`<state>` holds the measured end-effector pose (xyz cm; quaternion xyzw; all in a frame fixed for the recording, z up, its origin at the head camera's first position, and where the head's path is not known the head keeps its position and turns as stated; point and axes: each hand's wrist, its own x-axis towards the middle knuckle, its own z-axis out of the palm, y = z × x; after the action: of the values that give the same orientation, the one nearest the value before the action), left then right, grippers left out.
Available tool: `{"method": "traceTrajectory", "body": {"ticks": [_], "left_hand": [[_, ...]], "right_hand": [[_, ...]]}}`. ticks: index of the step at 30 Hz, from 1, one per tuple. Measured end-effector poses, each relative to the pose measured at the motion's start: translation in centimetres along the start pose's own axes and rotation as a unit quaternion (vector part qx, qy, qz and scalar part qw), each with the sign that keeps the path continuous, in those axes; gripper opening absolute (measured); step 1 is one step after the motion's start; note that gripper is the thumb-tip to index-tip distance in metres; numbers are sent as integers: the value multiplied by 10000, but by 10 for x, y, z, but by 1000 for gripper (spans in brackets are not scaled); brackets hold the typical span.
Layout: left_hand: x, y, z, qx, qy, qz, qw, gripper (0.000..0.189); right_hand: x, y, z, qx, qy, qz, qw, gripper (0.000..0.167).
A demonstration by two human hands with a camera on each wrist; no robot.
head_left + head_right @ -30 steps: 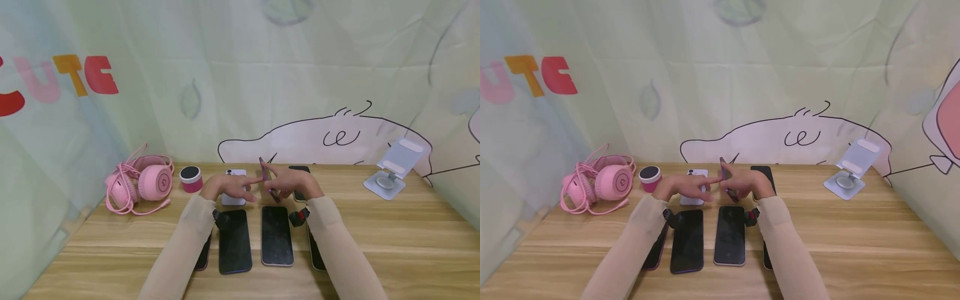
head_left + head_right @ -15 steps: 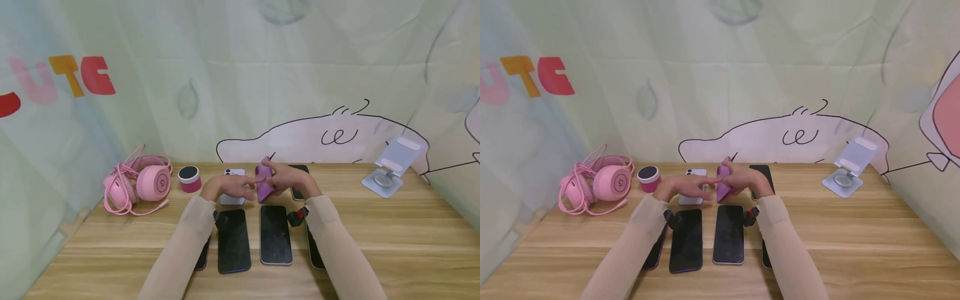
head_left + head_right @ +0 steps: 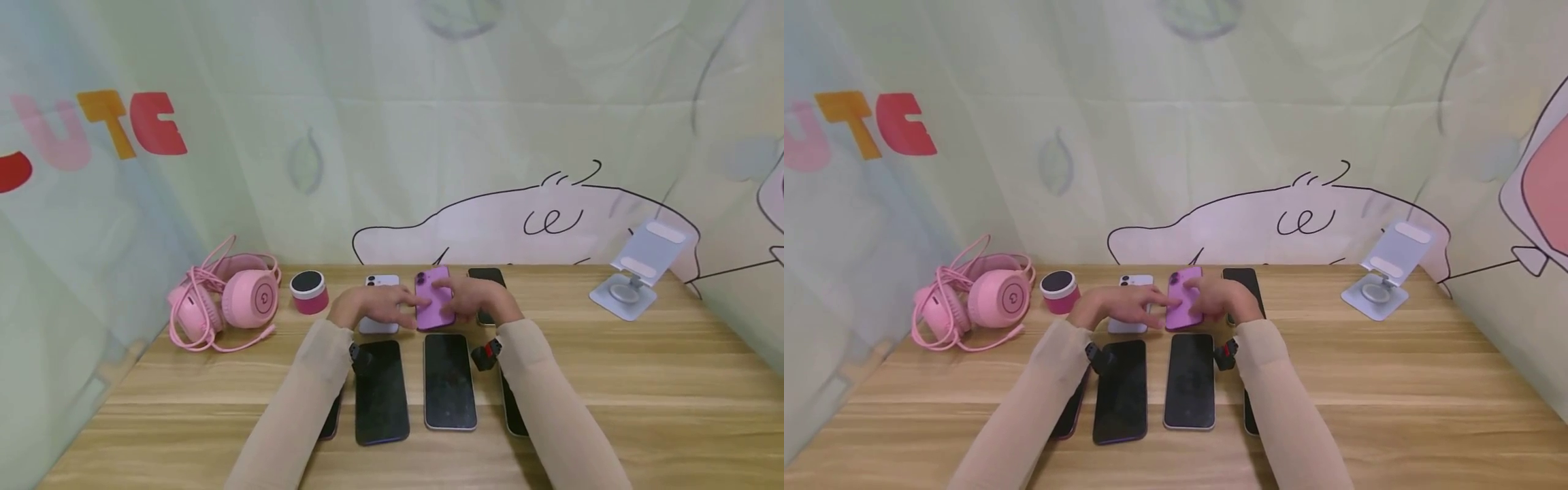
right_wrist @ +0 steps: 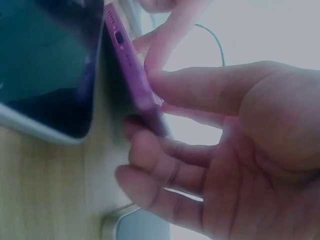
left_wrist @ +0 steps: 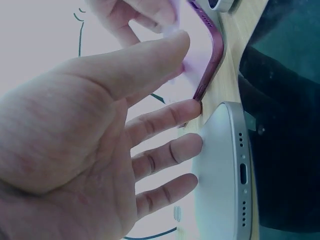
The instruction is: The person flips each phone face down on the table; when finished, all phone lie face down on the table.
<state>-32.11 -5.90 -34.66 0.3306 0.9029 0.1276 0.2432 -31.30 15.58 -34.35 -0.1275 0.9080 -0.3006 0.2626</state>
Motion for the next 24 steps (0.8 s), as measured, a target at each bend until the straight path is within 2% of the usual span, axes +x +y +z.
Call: {"method": "traceTrajectory", "body": {"ticks": [4,8,15,24], "left_hand": [[-1,0,0,-32,-45,-147,9999,57],[-1,0,0,-29,-58,-177,9998,57],[0,1,1,-40,-70,-174,9998,55],[0,1,2,-151,-59,-209,9997,55]], "right_hand": [[1,1,1,-150,-216,225,9994,67],[2,0,4,-488,-49,375,9981,69],[8,1,7,-1384,187,407,9894,67],[6,3,7,-1414,171,410,9890,65]]}}
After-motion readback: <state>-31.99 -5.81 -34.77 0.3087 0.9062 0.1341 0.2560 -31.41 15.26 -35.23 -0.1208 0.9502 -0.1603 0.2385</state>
